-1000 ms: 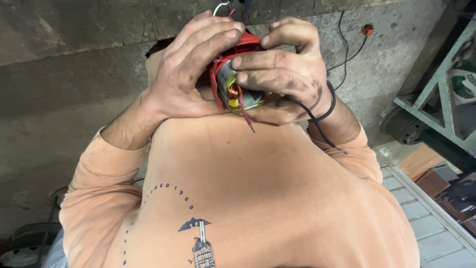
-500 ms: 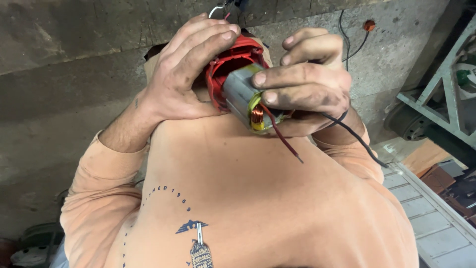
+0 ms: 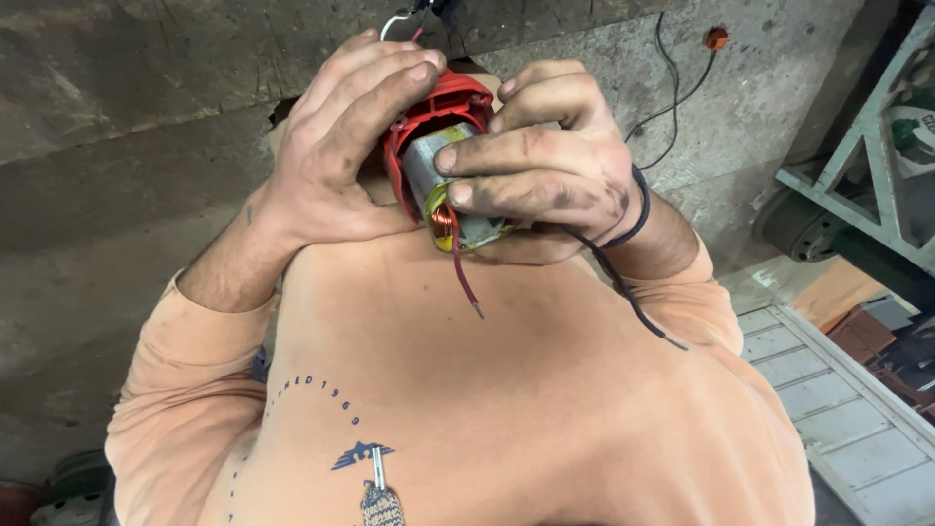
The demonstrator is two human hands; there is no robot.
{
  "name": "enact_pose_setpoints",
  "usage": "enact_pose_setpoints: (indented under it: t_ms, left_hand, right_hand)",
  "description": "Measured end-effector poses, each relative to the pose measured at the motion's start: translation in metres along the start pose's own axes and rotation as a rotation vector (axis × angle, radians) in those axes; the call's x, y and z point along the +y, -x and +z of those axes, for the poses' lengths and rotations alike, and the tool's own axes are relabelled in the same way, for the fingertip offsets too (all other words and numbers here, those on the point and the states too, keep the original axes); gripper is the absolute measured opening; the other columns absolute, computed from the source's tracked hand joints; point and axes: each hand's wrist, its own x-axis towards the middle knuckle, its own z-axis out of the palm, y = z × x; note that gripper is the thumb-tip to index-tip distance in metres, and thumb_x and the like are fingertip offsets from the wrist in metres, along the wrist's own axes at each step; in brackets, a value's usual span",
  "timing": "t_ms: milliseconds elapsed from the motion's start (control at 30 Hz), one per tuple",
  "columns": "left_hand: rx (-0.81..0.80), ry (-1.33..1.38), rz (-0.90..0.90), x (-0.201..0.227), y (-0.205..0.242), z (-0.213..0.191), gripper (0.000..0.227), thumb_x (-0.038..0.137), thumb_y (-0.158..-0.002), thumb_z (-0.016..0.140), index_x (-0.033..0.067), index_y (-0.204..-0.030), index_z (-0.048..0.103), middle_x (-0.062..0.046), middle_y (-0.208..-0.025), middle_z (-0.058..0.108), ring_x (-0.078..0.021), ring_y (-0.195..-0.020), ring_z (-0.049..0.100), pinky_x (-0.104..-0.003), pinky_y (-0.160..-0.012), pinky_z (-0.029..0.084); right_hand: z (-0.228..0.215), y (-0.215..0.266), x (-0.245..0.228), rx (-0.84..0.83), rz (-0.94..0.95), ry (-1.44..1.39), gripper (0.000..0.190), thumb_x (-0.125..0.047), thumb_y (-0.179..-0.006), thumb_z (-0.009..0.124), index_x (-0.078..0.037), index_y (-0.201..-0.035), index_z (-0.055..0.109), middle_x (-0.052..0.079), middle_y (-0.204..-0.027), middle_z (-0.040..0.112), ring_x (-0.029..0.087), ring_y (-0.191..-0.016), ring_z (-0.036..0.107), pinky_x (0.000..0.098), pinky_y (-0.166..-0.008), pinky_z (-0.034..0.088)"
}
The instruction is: The person assembles a red Milwaukee power tool by inserting a cylindrical motor component into the red housing. They then use pliers to adjust internal wiring and secure the casing, repeatedly opening and closing the tool to check the fit.
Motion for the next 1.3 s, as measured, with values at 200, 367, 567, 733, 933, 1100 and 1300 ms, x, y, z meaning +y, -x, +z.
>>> enact_pose_setpoints:
  t_ms: [200, 367, 567, 733, 933, 1100, 1300]
  left_hand:
    - [0.03, 0.026, 0.017, -0.002, 0.002, 0.001, 0.096, 0.031, -0.084, 0.101, 0.0072, -0.157, 0.043, -0.016, -0.152, 0.056, -0.0336, -0.137, 0.057, -0.05, -0.123, 0.043]
    - [0.056, 0.041, 0.048, -0.004, 0.003, 0.003, 0.097, 0.03, -0.087, 0.101, 0.0075, -0.159, 0.04, -0.015, -0.15, 0.054, -0.0337, -0.137, 0.056, -0.049, -0.121, 0.045]
    - [0.048, 0.019, 0.032, -0.002, 0.003, 0.0, 0.098, 0.033, -0.085, 0.102, 0.0081, -0.158, 0.042, -0.015, -0.149, 0.054, -0.0344, -0.137, 0.057, -0.05, -0.121, 0.046]
    - [0.062, 0.037, 0.04, -0.003, 0.005, 0.001, 0.099, 0.036, -0.085, 0.103, 0.0085, -0.158, 0.041, -0.015, -0.149, 0.054, -0.0345, -0.138, 0.057, -0.05, -0.122, 0.045]
    - [0.074, 0.039, 0.039, -0.003, 0.004, 0.001, 0.101, 0.037, -0.082, 0.104, 0.0076, -0.156, 0.042, -0.016, -0.152, 0.055, -0.0353, -0.136, 0.057, -0.05, -0.12, 0.046]
    - [0.085, 0.054, 0.047, -0.003, 0.006, 0.002, 0.099, 0.034, -0.084, 0.104, 0.0086, -0.157, 0.042, -0.015, -0.148, 0.055, -0.0344, -0.137, 0.057, -0.049, -0.119, 0.047]
    - [0.059, 0.053, 0.036, -0.003, 0.006, -0.002, 0.095, 0.031, -0.085, 0.101, 0.0072, -0.157, 0.044, -0.014, -0.149, 0.054, -0.0349, -0.137, 0.056, -0.05, -0.12, 0.045]
  right_hand:
    - [0.01, 0.005, 0.01, 0.058, 0.038, -0.01, 0.042, -0.033, -0.087, 0.095, -0.017, -0.118, 0.072, 0.003, -0.122, 0.075, 0.023, -0.113, 0.058, 0.0453, -0.107, 0.048]
    - [0.011, 0.006, 0.009, 0.091, 0.062, -0.009, 0.043, -0.032, -0.087, 0.096, -0.013, -0.117, 0.071, 0.006, -0.122, 0.074, 0.026, -0.11, 0.058, 0.0456, -0.105, 0.049]
    - [0.015, 0.003, 0.011, 0.051, -0.011, 0.062, 0.043, -0.037, -0.085, 0.093, -0.015, -0.117, 0.073, 0.006, -0.121, 0.076, 0.025, -0.109, 0.059, 0.045, -0.103, 0.048]
    - [0.02, 0.004, 0.014, 0.044, -0.011, 0.087, 0.045, -0.037, -0.088, 0.096, -0.012, -0.118, 0.073, 0.007, -0.125, 0.074, 0.026, -0.112, 0.057, 0.0459, -0.103, 0.048]
    - [0.016, 0.001, 0.005, 0.003, 0.051, 0.119, 0.045, -0.03, -0.088, 0.097, -0.013, -0.122, 0.072, 0.004, -0.13, 0.073, 0.026, -0.117, 0.057, 0.0446, -0.108, 0.049]
    - [0.01, -0.006, -0.008, -0.077, 0.134, 0.116, 0.052, -0.03, -0.086, 0.098, -0.012, -0.126, 0.07, 0.004, -0.134, 0.07, 0.027, -0.118, 0.056, 0.0425, -0.106, 0.048]
    - [0.016, 0.002, -0.004, -0.091, 0.19, 0.143, 0.052, -0.031, -0.083, 0.098, -0.013, -0.123, 0.07, 0.003, -0.131, 0.072, 0.025, -0.116, 0.058, 0.0396, -0.104, 0.048]
